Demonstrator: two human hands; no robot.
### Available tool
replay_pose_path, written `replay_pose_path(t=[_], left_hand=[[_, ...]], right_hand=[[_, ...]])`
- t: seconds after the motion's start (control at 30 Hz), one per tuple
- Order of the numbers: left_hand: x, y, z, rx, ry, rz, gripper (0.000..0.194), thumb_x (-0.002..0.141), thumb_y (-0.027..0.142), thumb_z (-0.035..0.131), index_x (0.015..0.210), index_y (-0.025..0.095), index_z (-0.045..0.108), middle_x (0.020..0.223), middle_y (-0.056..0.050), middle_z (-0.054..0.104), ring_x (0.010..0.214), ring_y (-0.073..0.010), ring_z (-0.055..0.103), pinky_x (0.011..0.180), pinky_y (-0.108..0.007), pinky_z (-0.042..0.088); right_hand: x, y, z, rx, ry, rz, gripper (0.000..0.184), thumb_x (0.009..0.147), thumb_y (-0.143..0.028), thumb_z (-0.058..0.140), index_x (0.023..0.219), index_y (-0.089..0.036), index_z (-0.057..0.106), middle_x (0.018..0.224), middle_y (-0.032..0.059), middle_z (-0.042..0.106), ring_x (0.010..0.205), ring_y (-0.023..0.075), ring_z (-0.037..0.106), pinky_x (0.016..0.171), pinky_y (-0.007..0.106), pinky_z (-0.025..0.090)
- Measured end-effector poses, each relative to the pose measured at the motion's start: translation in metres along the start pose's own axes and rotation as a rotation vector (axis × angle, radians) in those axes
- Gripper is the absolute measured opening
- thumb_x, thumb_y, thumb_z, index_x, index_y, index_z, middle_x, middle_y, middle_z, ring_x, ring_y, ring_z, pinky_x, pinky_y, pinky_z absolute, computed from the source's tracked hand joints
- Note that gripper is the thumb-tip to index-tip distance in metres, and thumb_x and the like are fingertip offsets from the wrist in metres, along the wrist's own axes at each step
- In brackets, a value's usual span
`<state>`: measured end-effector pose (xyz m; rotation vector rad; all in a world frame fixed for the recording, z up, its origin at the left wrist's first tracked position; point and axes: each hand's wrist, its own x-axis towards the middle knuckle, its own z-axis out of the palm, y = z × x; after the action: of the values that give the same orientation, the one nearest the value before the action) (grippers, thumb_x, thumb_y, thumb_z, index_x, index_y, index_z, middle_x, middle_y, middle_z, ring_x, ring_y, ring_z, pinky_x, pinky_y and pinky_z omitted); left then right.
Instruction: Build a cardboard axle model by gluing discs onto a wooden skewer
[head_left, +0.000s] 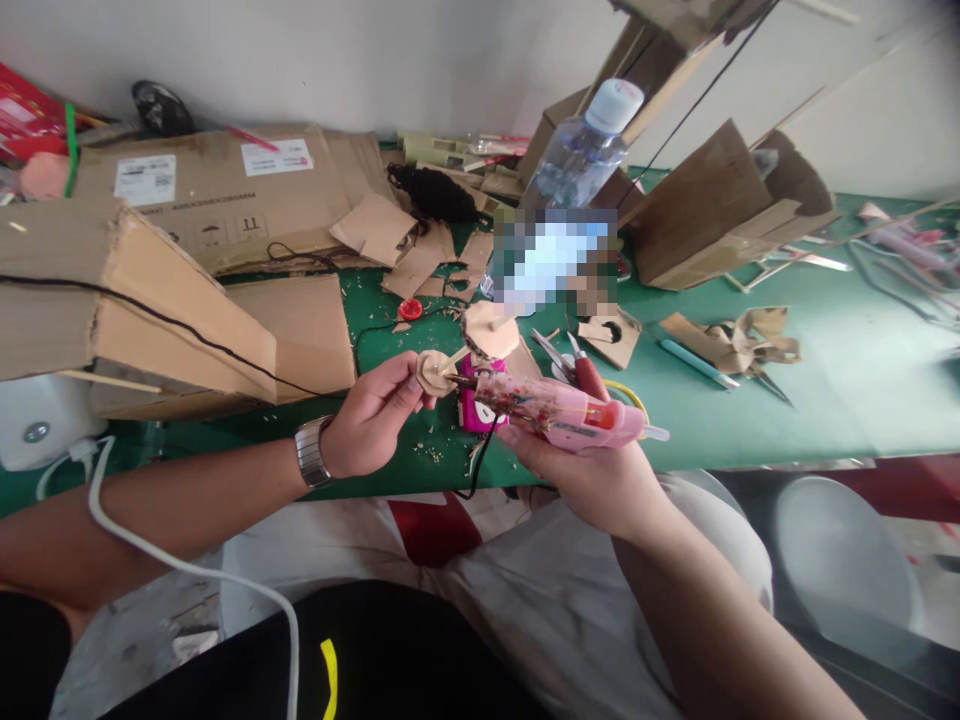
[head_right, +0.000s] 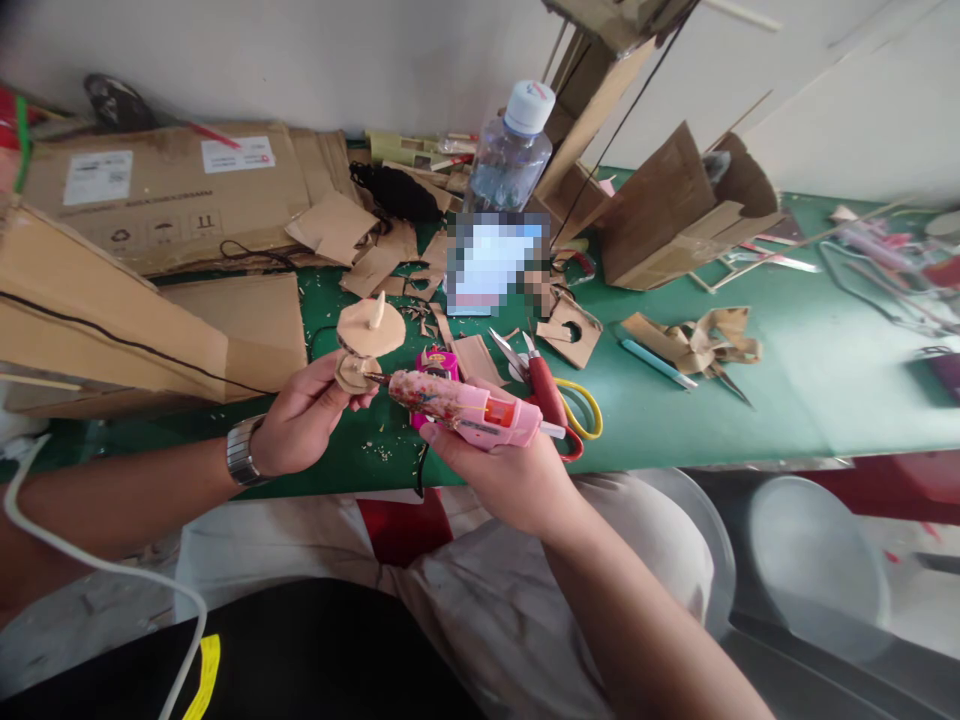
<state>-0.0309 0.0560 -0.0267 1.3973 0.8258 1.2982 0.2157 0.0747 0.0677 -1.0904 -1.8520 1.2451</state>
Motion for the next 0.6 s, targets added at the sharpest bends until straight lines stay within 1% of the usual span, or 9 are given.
replay_pose_path(t=[0.13, 0.33, 0.6], left_hand=[[-0.0003, 0.0005, -0.0001, -0.007, 0.004, -0.008, 0.028, 0.118, 0.038, 0.051, 0.105, 0.021, 0.069, 0.093, -0.004, 0.063, 0.081, -0.0155, 0.057, 0.075, -0.03, 0.048], [0.0008, 0.0021, 0.0013, -0.036, 0.011, -0.001, 0.029, 0.118, 0.039, 0.052, 0.104, 0.021, 0.07, 0.095, -0.004, 0.064, 0.082, -0.0145, 0.058, 0.074, -0.028, 0.049], [-0.0008, 0.0001, 0.0015, -0.054, 0.004, -0.003, 0.028, 0.118, 0.038, 0.052, 0.108, 0.022, 0.072, 0.098, -0.005, 0.065, 0.084, -0.0144, 0.058, 0.077, -0.027, 0.05]], right_hand=[[0.0001, -0.0003, -0.001, -0.049, -0.023, -0.027, 0.029, 0.098, -0.027, 0.079, 0.125, -0.035, 0.087, 0.13, -0.0003, 0.087, 0.125, 0.0308, 0.083, 0.113, 0.047, 0.068], [-0.0026, 0.0037, -0.001, -0.083, -0.009, 0.038, 0.031, 0.097, -0.038, 0.081, 0.128, -0.033, 0.086, 0.128, 0.0025, 0.087, 0.128, 0.0342, 0.081, 0.112, 0.05, 0.068], [-0.0039, 0.0041, -0.0014, -0.096, -0.005, 0.056, 0.034, 0.096, -0.043, 0.083, 0.128, -0.034, 0.086, 0.122, 0.0032, 0.089, 0.128, 0.0369, 0.081, 0.114, 0.054, 0.067]])
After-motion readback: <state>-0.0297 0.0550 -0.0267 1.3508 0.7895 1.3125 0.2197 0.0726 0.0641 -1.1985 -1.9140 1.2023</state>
